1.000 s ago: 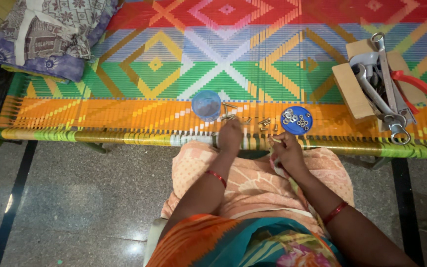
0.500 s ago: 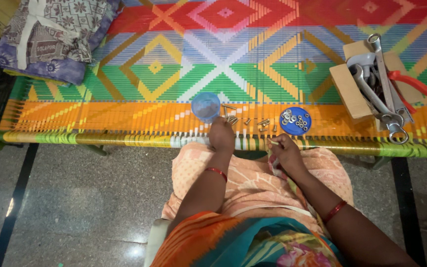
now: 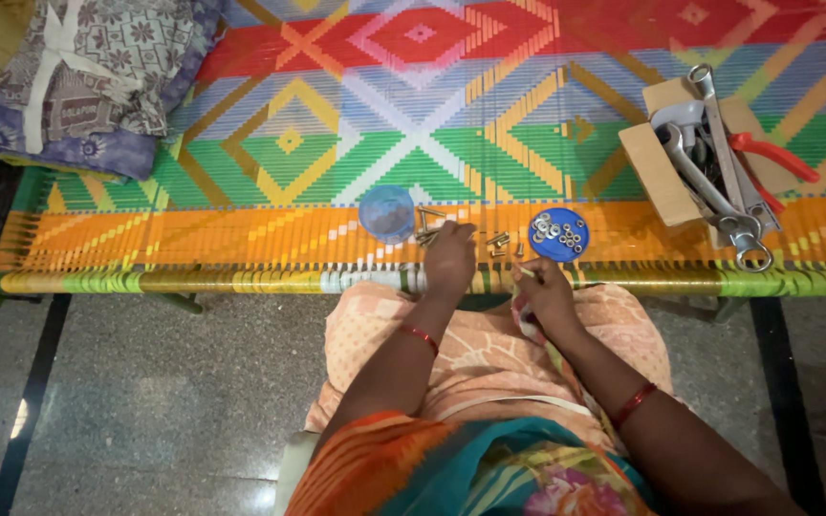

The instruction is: The person picks up metal pins and small ring-like components, threading each pin through a ring by hand while sitting on a chair.

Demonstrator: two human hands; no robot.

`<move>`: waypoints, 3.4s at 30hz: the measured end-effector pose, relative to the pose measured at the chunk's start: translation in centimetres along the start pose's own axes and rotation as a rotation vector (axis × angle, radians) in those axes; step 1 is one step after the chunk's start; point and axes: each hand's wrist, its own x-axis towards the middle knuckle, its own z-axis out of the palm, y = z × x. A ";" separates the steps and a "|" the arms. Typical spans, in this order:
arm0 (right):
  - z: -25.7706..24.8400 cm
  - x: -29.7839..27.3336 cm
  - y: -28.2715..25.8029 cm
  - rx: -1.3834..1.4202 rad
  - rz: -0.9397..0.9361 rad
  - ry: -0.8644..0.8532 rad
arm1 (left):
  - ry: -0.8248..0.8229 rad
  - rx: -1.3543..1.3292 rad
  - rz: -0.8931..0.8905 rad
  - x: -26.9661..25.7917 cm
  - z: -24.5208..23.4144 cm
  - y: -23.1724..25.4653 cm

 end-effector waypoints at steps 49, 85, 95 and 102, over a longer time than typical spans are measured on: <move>-0.1 2.1 3.4 -0.062 -0.420 -0.095 | -0.005 -0.423 0.079 -5.2 1.3 2.5; -1.2 2.2 3.4 0.097 -0.040 -0.029 | -0.188 -0.545 0.249 -2.6 2.0 1.1; -0.6 1.8 2.6 0.043 -0.189 -0.118 | -0.143 -0.227 0.107 -3.2 2.4 2.5; -0.2 0.9 1.8 -0.086 -0.220 -0.107 | -0.281 -0.070 -0.013 -2.1 2.5 1.9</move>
